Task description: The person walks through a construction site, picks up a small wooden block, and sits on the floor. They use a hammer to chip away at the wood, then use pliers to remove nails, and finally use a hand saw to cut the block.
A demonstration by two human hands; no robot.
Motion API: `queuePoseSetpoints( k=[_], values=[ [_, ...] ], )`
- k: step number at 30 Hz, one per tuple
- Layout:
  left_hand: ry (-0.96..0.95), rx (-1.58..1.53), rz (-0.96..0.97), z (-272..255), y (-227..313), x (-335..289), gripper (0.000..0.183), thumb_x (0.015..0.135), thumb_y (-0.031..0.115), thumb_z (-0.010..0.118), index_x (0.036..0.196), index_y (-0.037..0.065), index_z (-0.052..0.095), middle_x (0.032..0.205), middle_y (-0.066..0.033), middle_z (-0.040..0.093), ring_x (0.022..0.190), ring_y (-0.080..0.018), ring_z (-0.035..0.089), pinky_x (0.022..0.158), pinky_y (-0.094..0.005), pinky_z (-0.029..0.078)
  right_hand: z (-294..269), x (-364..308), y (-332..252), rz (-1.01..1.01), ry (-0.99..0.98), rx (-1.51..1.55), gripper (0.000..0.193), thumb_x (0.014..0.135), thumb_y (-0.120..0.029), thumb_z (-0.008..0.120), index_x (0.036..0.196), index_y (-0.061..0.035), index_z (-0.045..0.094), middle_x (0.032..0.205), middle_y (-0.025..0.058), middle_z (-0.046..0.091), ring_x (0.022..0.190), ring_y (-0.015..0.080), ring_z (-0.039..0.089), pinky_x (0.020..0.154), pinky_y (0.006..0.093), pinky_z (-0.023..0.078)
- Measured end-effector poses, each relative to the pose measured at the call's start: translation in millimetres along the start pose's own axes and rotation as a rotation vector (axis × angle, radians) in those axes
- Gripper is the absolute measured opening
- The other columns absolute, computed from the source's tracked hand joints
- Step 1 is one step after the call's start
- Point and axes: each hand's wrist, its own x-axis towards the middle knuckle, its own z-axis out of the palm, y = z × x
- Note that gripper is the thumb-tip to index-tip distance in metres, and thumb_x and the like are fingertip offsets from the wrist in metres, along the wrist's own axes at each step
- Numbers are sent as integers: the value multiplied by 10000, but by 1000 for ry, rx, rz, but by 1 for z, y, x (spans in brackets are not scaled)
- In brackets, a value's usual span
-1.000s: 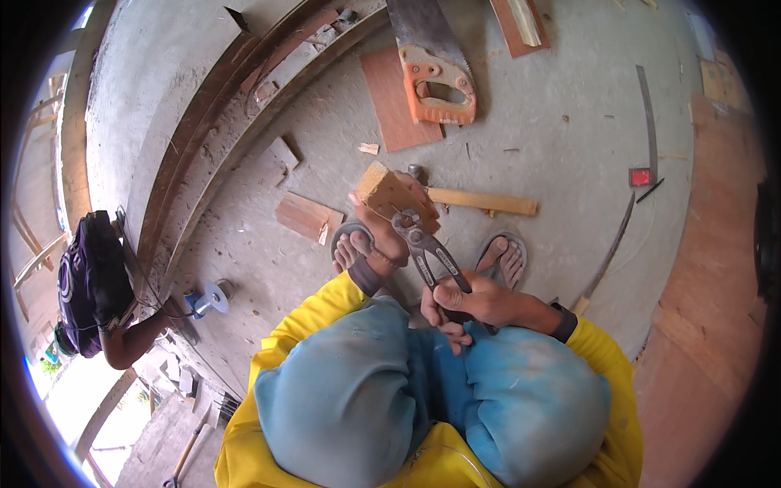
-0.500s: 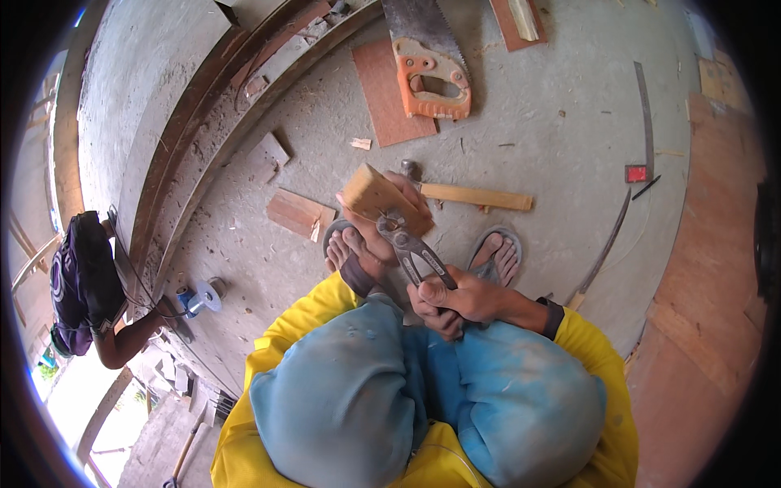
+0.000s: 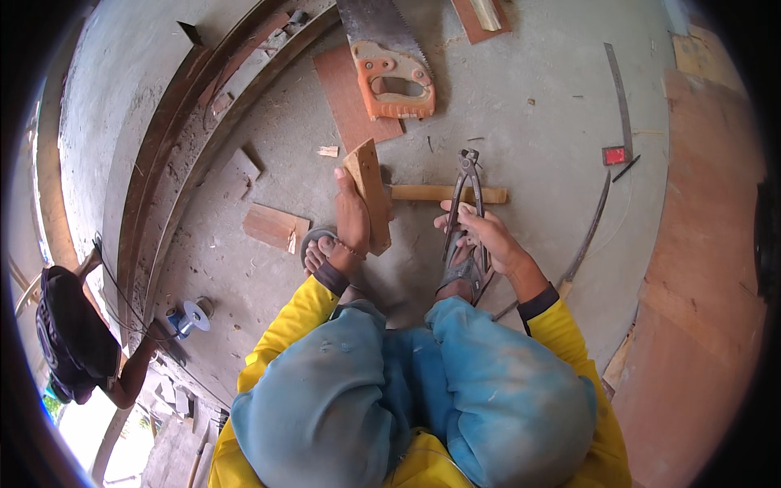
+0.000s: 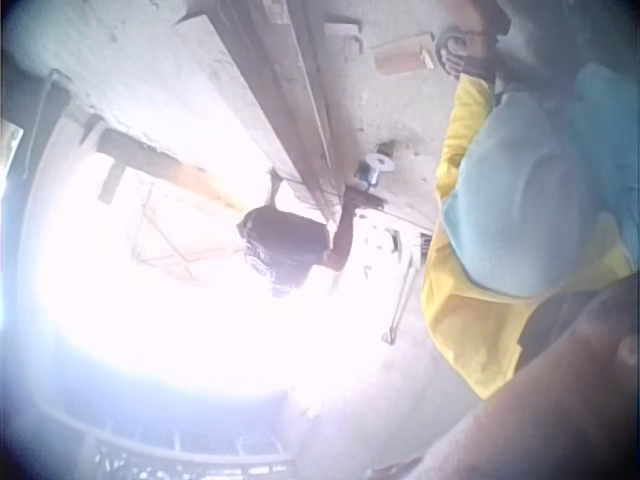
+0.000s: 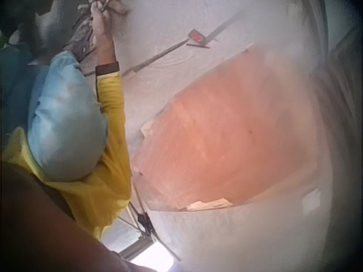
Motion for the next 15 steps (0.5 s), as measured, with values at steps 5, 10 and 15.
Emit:
queuePoseSetpoints(
  k=[5, 10, 15],
  values=[
    [-33, 279, 111, 4, 0, 3, 815, 1020, 661, 196, 869, -10, 634, 622, -96, 604, 525, -201, 611, 490, -331, 495, -4, -17, -11, 37, -88, -269, 556, 1058, -360, 397, 1483, -1, 376, 1182, 123, 651, 896, 145, 648, 792, 283, 531],
    [-97, 384, 238, 2, 12, 9, 811, 1042, 604, 185, 781, -15, 639, 584, -85, 599, 525, -187, 607, 494, -335, 471, 16, -32, -32, 120, -490, 13, 577, 1054, -399, 428, 1483, -17, 372, 1203, 151, 636, 1028, 193, 640, 878, 343, 537],
    [-183, 393, 425, -9, 25, 23, 780, 1042, 576, 221, 764, -27, 631, 584, -81, 598, 564, -172, 619, 514, -325, 474, 40, -24, -47, 204, -752, 158, 649, 1052, -398, 435, 1529, 5, 258, 1280, 239, 579, 1165, 317, 629, 875, 402, 588]
  ],
)
